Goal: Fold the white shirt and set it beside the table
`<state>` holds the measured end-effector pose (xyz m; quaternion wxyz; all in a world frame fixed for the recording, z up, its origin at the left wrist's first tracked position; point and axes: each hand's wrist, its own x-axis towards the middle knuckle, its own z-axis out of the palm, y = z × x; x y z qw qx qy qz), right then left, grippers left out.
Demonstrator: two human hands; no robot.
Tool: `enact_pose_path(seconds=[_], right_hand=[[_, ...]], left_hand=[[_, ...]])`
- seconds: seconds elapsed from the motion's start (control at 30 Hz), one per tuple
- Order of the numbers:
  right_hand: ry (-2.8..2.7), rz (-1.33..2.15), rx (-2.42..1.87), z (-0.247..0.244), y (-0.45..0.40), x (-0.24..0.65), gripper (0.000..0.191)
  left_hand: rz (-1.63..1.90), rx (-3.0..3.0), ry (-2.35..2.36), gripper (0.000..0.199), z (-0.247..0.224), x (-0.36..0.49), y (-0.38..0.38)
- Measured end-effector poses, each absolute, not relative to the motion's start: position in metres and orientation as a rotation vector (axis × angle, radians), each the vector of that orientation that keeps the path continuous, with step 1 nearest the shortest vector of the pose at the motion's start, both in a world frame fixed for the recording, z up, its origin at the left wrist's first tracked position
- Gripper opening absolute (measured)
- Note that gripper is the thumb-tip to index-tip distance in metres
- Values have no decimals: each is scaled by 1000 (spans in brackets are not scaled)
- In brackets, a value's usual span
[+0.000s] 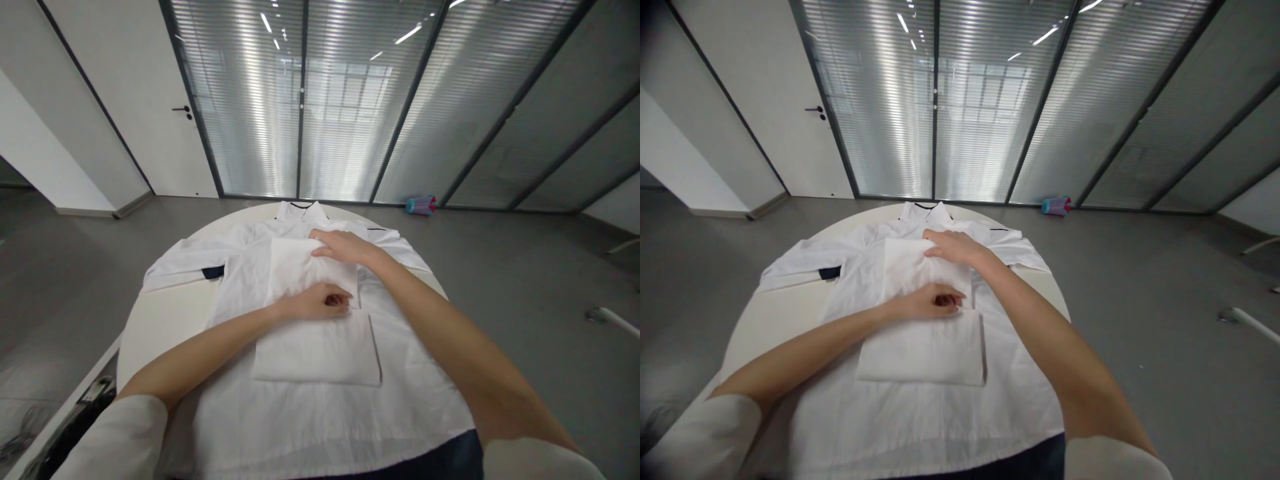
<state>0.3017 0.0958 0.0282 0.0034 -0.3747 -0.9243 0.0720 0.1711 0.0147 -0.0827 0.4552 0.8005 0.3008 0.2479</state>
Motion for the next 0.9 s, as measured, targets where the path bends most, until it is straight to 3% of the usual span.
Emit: enact_pose_path(seconds=[0.1,0.27,0.6,0.9], right_hand=[[-2868,208,-1126,25,95,304,29],[-2836,103,-1088,27,86,305,29],[-2811,108,-1082,26,85,308,30],[-2753,102,-1109,14,93,311,30]], left_hand=[[607,1843,724,37,-90,174,24],[761,2216,605,30,-89,169,11],[730,2498,601,30,-90,169,8],[673,2615,552,42,-80,149,-4]])
